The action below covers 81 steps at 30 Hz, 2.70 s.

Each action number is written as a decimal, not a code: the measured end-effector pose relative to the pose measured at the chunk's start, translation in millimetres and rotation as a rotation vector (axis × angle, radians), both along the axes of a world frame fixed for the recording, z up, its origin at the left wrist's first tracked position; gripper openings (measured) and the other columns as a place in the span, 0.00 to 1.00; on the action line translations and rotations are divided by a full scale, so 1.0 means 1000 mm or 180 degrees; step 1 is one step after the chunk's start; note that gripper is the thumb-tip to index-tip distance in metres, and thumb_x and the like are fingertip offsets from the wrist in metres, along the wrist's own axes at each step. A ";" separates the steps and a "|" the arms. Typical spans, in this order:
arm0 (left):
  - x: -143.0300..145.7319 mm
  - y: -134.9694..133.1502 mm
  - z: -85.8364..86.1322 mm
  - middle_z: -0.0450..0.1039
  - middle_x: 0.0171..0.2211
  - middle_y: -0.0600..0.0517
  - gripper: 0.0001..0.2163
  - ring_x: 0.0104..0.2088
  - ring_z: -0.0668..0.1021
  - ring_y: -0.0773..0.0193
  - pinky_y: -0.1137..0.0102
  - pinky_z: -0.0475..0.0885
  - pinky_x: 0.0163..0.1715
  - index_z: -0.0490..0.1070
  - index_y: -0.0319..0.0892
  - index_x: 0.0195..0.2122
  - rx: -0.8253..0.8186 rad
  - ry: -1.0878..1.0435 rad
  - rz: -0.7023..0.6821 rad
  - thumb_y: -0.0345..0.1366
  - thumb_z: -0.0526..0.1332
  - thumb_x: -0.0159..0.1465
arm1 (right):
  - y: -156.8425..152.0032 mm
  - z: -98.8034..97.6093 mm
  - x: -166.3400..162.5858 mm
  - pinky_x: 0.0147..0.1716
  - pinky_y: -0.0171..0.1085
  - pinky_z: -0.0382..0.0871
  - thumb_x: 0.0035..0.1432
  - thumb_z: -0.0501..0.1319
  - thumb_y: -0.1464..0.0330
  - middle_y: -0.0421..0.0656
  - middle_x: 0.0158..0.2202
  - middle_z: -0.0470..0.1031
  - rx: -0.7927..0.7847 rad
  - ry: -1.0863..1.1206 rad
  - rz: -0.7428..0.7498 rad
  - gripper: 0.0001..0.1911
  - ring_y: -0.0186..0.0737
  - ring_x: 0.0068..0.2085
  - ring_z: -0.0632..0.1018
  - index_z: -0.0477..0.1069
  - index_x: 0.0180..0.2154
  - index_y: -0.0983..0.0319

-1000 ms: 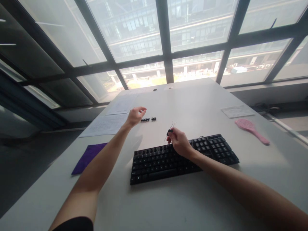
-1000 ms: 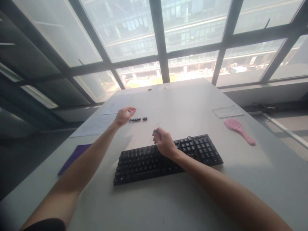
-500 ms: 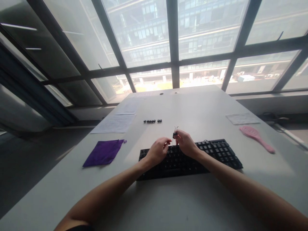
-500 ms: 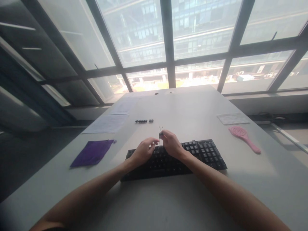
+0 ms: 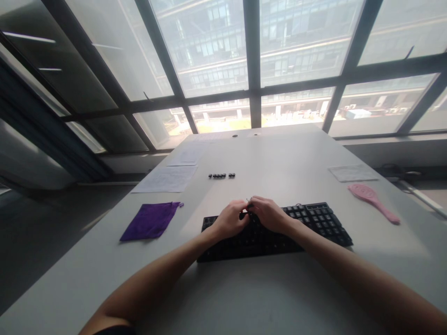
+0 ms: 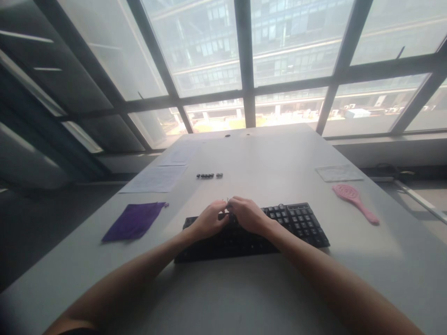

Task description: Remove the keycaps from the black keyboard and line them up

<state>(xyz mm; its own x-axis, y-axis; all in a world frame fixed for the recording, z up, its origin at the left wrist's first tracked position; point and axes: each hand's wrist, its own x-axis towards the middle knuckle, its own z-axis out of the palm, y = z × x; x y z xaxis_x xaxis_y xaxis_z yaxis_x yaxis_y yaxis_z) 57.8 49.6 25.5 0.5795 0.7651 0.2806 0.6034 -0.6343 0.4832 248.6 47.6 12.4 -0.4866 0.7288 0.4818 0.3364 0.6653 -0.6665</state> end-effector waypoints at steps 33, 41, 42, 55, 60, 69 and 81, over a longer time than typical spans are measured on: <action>0.008 -0.005 -0.007 0.72 0.38 0.50 0.05 0.39 0.75 0.62 0.67 0.71 0.41 0.73 0.43 0.43 0.0418 -0.0550 0.0136 0.33 0.61 0.67 | 0.004 0.000 0.000 0.32 0.35 0.63 0.66 0.52 0.69 0.39 0.26 0.70 -0.0313 0.0921 -0.0583 0.11 0.35 0.29 0.70 0.66 0.30 0.61; 0.006 -0.006 -0.010 0.73 0.39 0.51 0.10 0.40 0.75 0.61 0.64 0.72 0.42 0.66 0.45 0.48 0.0631 -0.0646 0.0332 0.32 0.61 0.66 | 0.000 0.000 -0.004 0.37 0.36 0.65 0.67 0.52 0.70 0.42 0.33 0.73 0.0022 0.0771 -0.0643 0.09 0.37 0.34 0.73 0.68 0.34 0.60; 0.006 -0.006 -0.010 0.73 0.40 0.51 0.11 0.41 0.75 0.60 0.64 0.72 0.42 0.65 0.45 0.48 0.0667 -0.0589 0.0322 0.32 0.61 0.66 | -0.001 0.000 -0.004 0.37 0.36 0.65 0.67 0.52 0.70 0.42 0.33 0.73 0.0019 0.0718 -0.0669 0.09 0.37 0.34 0.73 0.68 0.34 0.60; 0.008 -0.013 0.004 0.72 0.46 0.47 0.07 0.46 0.74 0.57 0.62 0.71 0.47 0.71 0.45 0.45 0.1010 -0.0004 0.0076 0.30 0.57 0.68 | 0.005 0.000 -0.005 0.28 0.33 0.66 0.70 0.49 0.63 0.37 0.24 0.74 -0.0704 0.1112 -0.0878 0.11 0.34 0.25 0.75 0.63 0.35 0.59; -0.006 0.028 0.028 0.76 0.41 0.49 0.05 0.39 0.76 0.60 0.64 0.72 0.44 0.72 0.44 0.43 0.0753 -0.0422 0.0390 0.35 0.61 0.66 | 0.012 -0.007 -0.005 0.26 0.33 0.65 0.70 0.49 0.60 0.38 0.26 0.74 -0.0742 0.1408 -0.1168 0.12 0.34 0.24 0.74 0.61 0.35 0.58; -0.025 0.171 0.017 0.78 0.39 0.49 0.06 0.38 0.76 0.60 0.65 0.70 0.47 0.79 0.42 0.38 0.0454 0.0202 0.0575 0.33 0.65 0.59 | 0.011 -0.008 -0.005 0.27 0.33 0.64 0.69 0.50 0.64 0.38 0.26 0.74 -0.0744 0.1289 -0.1050 0.09 0.34 0.24 0.73 0.62 0.36 0.59; -0.028 0.210 -0.019 0.79 0.43 0.50 0.08 0.50 0.72 0.54 0.57 0.58 0.59 0.79 0.45 0.40 0.0229 0.0506 0.0453 0.34 0.64 0.59 | 0.011 -0.008 -0.005 0.29 0.34 0.65 0.68 0.51 0.66 0.38 0.26 0.73 -0.0765 0.1253 -0.0995 0.08 0.34 0.25 0.74 0.63 0.35 0.59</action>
<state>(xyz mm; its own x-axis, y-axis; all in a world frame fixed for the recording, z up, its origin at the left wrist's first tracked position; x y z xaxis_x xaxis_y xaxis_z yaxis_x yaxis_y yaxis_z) 30.1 259.3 6.6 0.5085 0.8235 0.2513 0.7542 -0.5669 0.3315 244.0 58.7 4.2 -0.0464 0.9214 0.3859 0.1883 0.3875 -0.9025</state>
